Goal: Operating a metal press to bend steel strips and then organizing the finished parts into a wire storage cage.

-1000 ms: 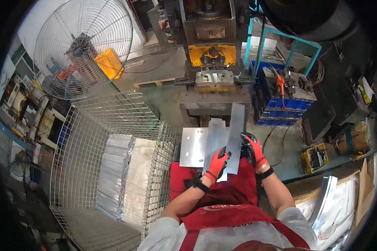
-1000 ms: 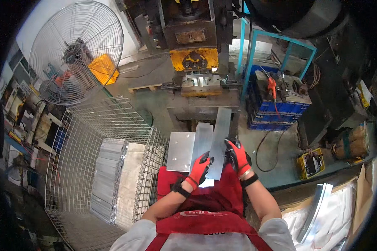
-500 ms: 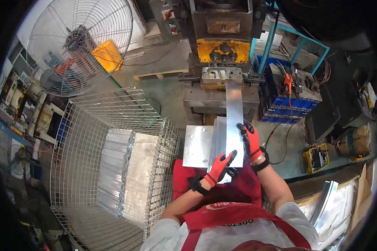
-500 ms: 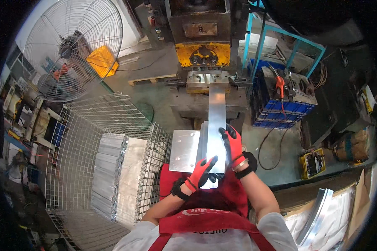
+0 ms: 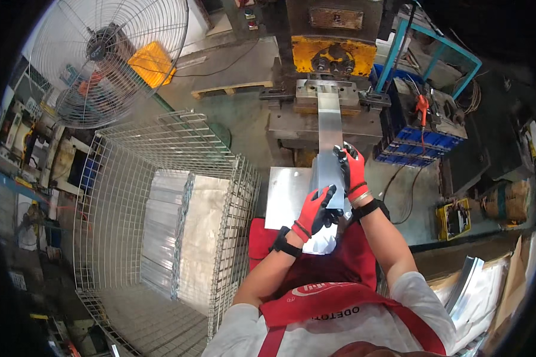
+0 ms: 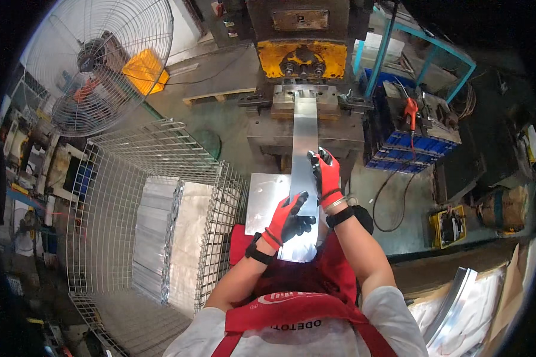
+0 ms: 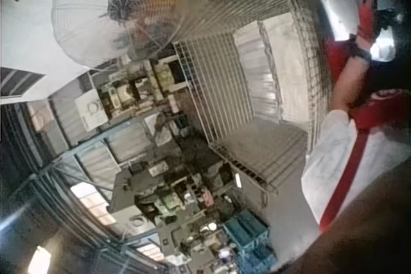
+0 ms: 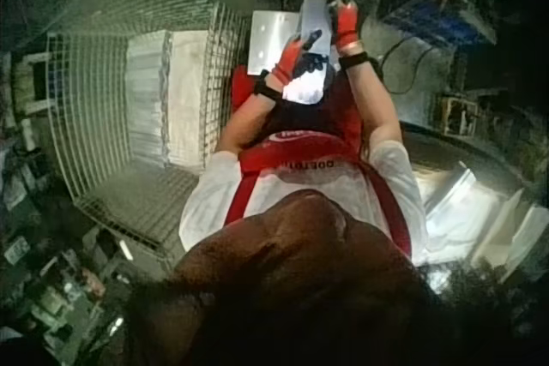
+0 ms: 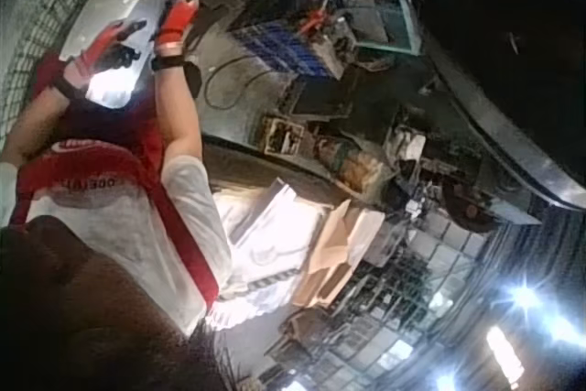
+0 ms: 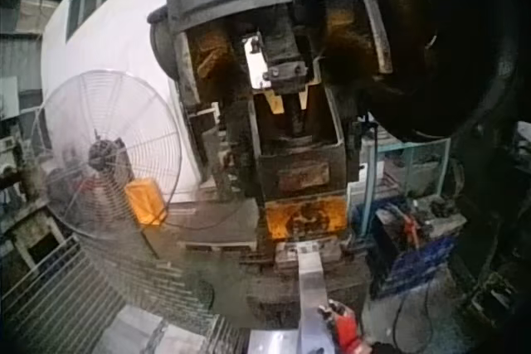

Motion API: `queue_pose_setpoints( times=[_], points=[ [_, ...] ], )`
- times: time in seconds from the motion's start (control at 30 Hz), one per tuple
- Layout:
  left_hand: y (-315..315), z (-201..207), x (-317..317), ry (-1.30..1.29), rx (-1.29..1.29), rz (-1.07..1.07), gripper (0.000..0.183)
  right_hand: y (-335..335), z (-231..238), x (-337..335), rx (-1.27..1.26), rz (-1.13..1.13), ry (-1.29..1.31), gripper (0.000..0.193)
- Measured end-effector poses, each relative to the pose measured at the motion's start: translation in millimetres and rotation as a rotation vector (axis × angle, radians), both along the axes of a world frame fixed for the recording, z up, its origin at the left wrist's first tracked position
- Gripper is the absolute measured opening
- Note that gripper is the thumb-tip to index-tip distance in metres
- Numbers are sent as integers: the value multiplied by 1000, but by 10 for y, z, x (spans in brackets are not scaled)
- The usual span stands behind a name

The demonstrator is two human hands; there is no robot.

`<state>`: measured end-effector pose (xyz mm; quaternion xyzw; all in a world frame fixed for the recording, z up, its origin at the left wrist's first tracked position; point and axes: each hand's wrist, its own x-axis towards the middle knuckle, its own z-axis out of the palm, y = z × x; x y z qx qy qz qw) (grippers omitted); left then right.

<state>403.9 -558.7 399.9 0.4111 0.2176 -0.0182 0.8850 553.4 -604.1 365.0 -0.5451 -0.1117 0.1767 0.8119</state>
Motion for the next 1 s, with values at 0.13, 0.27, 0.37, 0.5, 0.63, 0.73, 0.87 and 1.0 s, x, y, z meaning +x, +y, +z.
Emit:
queue_pose_setpoints(
  times=[0.13, 0.27, 0.37, 0.5, 0.63, 0.73, 0.87, 1.0],
  points=[
    [41, 25, 91, 7, -45, 13, 32, -59, -47, 59, 7, 122, 18, 18],
    [89, -15, 216, -5, -104, 52, 28, -95, 4, -61, 154, 232, -172, 27],
    [85, -64, 225, -38, -178, 59, 26, -86, -140, 39, 113, 302, 127, 27],
    [116, -98, 235, -40, -208, 63, 27, -51, -160, 36, -42, 198, -144, 22],
    [121, -81, 229, -24, -166, 47, 28, -40, 6, -3, -67, 172, -81, 16],
    [129, -76, 225, -24, -153, 45, 29, -43, 112, -32, -74, 192, -36, 21],
    [109, -106, 244, -49, -166, 68, 31, -32, 154, -40, -81, 198, 32, 21],
    [110, -60, 244, -39, -141, 74, 32, -32, 70, -4, -82, 198, -71, 19]
  ],
)
